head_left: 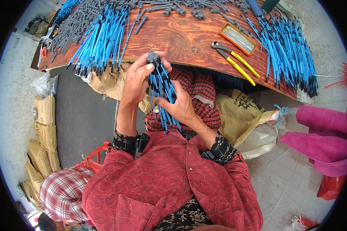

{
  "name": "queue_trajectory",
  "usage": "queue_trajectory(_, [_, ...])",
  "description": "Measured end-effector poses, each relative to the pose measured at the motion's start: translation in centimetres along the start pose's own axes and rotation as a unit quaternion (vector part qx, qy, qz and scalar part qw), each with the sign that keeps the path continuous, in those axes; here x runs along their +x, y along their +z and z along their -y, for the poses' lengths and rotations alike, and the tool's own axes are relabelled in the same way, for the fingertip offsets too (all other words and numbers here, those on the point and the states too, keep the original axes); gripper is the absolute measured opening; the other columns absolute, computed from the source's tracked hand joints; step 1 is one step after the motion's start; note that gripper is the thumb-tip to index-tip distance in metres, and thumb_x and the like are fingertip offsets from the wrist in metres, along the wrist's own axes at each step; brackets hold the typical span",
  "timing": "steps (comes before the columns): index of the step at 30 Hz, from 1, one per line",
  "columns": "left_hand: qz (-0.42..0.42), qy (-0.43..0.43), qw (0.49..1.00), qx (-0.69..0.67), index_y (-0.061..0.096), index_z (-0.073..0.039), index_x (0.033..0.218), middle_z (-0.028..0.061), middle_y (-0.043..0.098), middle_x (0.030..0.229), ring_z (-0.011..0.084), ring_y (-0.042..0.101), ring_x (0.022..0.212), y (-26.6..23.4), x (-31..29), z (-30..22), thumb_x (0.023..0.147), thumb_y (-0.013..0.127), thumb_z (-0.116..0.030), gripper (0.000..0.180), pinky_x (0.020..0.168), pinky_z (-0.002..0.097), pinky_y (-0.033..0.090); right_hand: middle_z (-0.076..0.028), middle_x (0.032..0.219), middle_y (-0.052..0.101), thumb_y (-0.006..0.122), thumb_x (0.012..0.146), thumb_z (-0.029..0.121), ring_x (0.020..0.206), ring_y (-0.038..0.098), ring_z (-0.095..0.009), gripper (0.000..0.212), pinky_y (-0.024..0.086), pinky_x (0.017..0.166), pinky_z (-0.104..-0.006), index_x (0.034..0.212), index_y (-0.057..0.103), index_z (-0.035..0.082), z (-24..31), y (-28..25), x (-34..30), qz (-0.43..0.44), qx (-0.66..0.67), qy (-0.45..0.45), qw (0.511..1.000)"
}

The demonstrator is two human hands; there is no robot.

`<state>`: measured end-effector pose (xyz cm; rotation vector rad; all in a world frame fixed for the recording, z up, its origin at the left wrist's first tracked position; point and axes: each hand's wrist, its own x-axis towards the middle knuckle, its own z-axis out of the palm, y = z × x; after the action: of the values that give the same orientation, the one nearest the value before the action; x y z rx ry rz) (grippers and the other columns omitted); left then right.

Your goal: Manually processing or assembling blue electrical components using a wire stripper tool on a production workbench.

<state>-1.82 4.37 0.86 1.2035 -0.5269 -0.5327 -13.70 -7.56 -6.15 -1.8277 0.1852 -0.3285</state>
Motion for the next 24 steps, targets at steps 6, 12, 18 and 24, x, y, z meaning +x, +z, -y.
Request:
queue_trajectory(6, [-0.003, 0.007, 1.0, -0.024, 0.051, 0.006, 0.134, 0.0145, 0.066, 0.108, 0.0287, 0.068, 0.103, 0.14, -0.03, 0.47, 0.097, 0.053, -0.024, 0.047, 0.097, 0.0422, 0.053, -0.016, 0.093, 0.073, 0.086, 0.079, 0.039, 0.087, 0.074, -0.034, 0.065, 0.057, 0.077, -0.0424, 0.122, 0.054, 0.003, 0.1, 0.06, -0.04, -0.002, -0.004, -0.001, 1.0])
queue_trajectory(12, [-0.001, 0.014, 0.999, -0.042, 0.051, 0.004, 0.129, 0.0132, 0.063, 0.104, 0.0268, 0.065, 0.1, 0.37, 0.09, 0.77, 0.096, 0.055, -0.026, 0.045, 0.099, 0.045, 0.053, -0.016, 0.093, 0.073, 0.086, 0.079, 0.039, 0.087, 0.074, -0.033, 0.065, 0.057, 0.077, -0.0425, 0.121, 0.053, 0.002, -0.13, 0.18, -0.12, -0.006, 0.0, -0.002, 1.0])
queue_trajectory(18, [0.0, 0.015, 0.998, -0.054, 0.053, 0.004, 0.125, 0.0127, 0.063, 0.099, 0.0274, 0.065, 0.098, 0.47, 0.37, 0.84, 0.093, 0.057, -0.026, 0.045, 0.094, 0.0424, 0.053, -0.017, 0.093, 0.072, 0.087, 0.079, 0.037, 0.087, 0.074, -0.035, 0.065, 0.057, 0.076, -0.0432, 0.122, 0.053, 0.002, -0.29, 0.25, -0.15, -0.009, 0.002, 0.002, 1.0])
queue_trajectory(24, [-0.014, 0.016, 0.999, -0.044, 0.055, 0.004, 0.121, 0.0126, 0.064, 0.095, 0.0272, 0.066, 0.094, 0.64, 0.59, 0.84, 0.09, 0.055, -0.023, 0.041, 0.088, 0.0405, 0.054, -0.019, 0.094, 0.072, 0.086, 0.079, 0.036, 0.087, 0.073, -0.037, 0.064, 0.057, 0.075, -0.0453, 0.122, 0.053, 0.001, -0.24, 0.28, -0.22, -0.016, -0.012, -0.007, 1.0])
